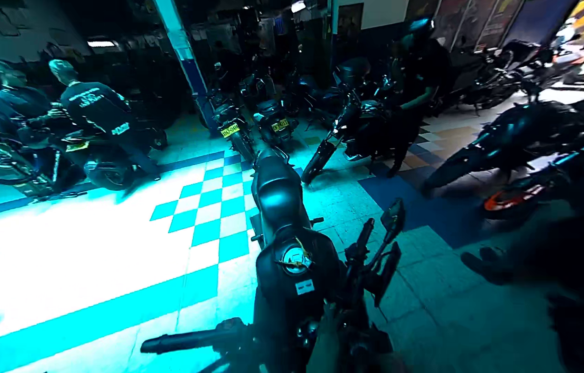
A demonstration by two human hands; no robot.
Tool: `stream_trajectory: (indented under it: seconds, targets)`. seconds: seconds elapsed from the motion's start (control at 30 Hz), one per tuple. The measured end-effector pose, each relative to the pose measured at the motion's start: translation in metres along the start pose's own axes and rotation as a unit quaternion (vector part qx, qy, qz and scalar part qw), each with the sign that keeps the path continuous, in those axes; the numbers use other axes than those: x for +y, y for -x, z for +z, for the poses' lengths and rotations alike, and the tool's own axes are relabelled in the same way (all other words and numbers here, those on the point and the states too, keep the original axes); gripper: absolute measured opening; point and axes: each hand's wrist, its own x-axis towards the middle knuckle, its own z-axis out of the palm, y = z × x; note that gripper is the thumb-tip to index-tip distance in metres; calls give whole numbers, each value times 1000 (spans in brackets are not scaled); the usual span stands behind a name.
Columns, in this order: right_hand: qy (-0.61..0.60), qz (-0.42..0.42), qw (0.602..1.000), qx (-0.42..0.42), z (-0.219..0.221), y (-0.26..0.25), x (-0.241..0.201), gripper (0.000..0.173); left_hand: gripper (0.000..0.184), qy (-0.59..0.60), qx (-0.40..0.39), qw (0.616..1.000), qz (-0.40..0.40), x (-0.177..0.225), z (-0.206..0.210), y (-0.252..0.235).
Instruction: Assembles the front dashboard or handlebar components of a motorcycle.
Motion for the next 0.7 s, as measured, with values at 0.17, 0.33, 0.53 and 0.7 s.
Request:
stream_trajectory:
  seconds: [0.17, 0.33, 0.53, 0.7]
  targets:
    - [-20, 19, 996, -86, -17, -9, -13, 30, 43, 375, 149, 906, -128, -22, 27, 3]
    - [-16, -30, 991, -132, -15, -7, 13, 31, 40, 643, 43, 713, -277, -42, 26, -13]
    - [-13, -34, 998, -53, -11, -2, 14, 22, 75, 221, -214, 917, -255, -14, -28, -49]
    - [3, -102, 994, -38, -8, 3, 17, 19, 68, -9, -355, 913, -203, 11, -35, -69]
